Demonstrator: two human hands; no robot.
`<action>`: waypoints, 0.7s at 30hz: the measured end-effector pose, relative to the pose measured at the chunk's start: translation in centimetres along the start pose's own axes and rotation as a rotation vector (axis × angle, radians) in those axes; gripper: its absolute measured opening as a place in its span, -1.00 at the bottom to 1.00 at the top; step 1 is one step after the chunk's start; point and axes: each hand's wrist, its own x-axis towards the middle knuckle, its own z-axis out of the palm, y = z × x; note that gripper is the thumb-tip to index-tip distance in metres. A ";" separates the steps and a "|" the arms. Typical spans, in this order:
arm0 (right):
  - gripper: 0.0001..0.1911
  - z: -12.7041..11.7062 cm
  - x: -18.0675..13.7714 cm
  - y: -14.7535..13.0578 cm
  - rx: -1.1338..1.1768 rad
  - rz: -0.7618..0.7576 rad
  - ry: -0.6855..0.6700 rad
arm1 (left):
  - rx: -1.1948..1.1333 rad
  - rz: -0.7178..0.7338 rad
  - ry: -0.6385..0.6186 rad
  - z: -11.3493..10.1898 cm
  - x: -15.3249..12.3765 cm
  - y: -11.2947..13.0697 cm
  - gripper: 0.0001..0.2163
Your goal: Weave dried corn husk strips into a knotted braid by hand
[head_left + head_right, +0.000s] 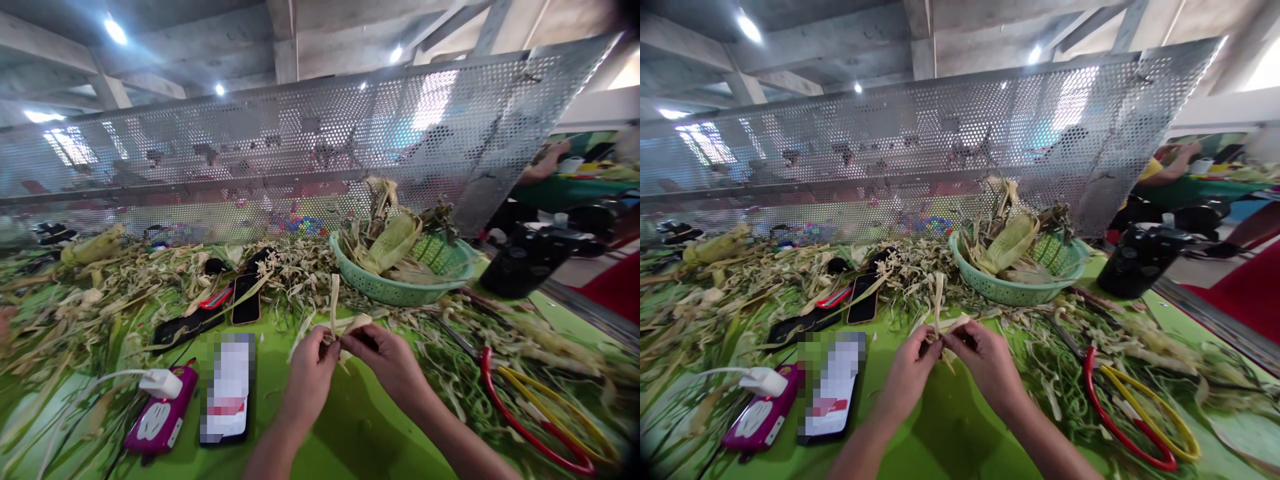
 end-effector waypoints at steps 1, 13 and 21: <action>-0.80 -0.1 0.1 0.0 -0.005 0.000 -0.030 | 0.008 -0.007 0.012 -0.1 0.0 -0.1 -0.81; -0.83 -1.1 0.0 -1.5 -0.335 -0.125 -0.056 | -0.089 -0.113 0.024 -0.3 0.4 -0.9 -0.80; -0.88 -0.3 -0.3 -1.3 0.143 0.032 -0.023 | 0.136 -0.027 0.005 -0.1 0.2 -1.1 -0.90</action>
